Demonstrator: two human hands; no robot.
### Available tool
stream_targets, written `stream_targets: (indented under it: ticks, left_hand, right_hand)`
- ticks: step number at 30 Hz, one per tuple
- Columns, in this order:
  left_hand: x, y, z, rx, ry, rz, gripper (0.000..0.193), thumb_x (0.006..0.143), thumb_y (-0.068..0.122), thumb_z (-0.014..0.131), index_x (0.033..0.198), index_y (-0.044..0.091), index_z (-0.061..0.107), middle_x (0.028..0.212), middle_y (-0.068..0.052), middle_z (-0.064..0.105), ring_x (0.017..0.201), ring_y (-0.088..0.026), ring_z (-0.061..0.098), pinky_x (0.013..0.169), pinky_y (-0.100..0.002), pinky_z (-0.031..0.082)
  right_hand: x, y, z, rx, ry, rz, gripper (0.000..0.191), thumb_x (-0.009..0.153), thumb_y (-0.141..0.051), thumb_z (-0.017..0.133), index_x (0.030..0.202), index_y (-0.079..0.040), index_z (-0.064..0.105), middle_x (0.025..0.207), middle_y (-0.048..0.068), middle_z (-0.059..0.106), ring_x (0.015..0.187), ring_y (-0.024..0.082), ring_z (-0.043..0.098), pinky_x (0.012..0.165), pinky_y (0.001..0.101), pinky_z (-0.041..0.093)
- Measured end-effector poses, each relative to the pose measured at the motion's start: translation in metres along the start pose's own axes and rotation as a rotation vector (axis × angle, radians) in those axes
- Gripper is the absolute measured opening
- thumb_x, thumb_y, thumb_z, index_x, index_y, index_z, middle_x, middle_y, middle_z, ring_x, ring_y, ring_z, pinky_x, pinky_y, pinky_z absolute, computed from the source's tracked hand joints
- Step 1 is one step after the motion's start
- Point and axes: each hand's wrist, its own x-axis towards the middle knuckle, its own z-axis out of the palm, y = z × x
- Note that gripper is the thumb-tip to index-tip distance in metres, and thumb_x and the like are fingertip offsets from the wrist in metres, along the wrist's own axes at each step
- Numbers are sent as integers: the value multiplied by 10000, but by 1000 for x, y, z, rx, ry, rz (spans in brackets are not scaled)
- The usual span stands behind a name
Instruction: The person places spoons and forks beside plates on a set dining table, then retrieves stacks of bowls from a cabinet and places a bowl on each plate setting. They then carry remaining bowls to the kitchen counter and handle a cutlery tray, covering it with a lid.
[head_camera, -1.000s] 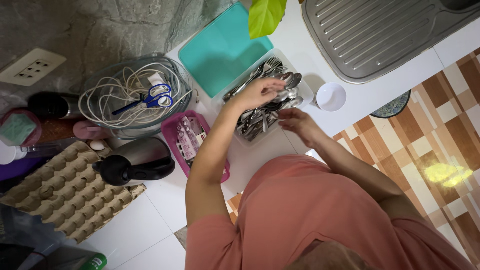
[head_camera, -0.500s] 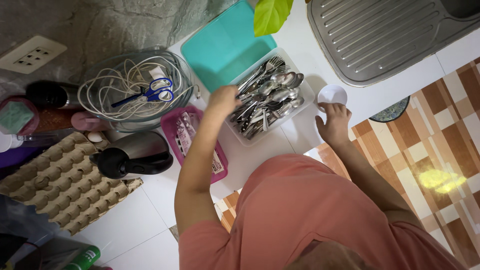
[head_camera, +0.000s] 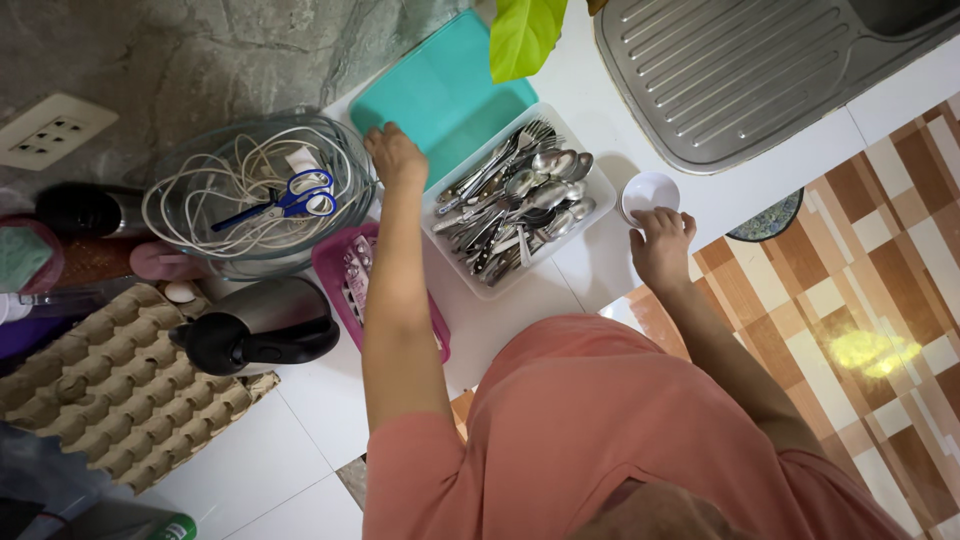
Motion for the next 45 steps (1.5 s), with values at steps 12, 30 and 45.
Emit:
stream_targets:
  ticks: [12,30,45]
  left_hand:
    - [-4,6,1,-64,-196,-401,902,903,187,670,1578,0,102,1606,-185,233,1420,-377,377,1138,-415,399]
    - [-9,-20,24,32,38,-228,652,986,53,505,1562,-9,205,1203,-236,652,1069,-370,697,879,-428,584]
    - [-8,-55,31,-134,-44,-204,414,896,39,621,1299,24,529,1155,-253,704,1088,-428,684,925,-487,556]
  right_hand:
    - [-4,-19,-13,56,84,-131,389,887,-15,678,1265,-105,660,1320,96,638,1355,354,504,1191,590,279]
    - [2,-21,10,133,-136,-353,412,859,-51,714,1267,-77,667,1305,111,638,1253,377,524,1036,506,438]
    - [-17,-1,30,148,-197,-270,210,860,-74,725,1060,-133,746,1097,78,665,988,324,628,809,439,548]
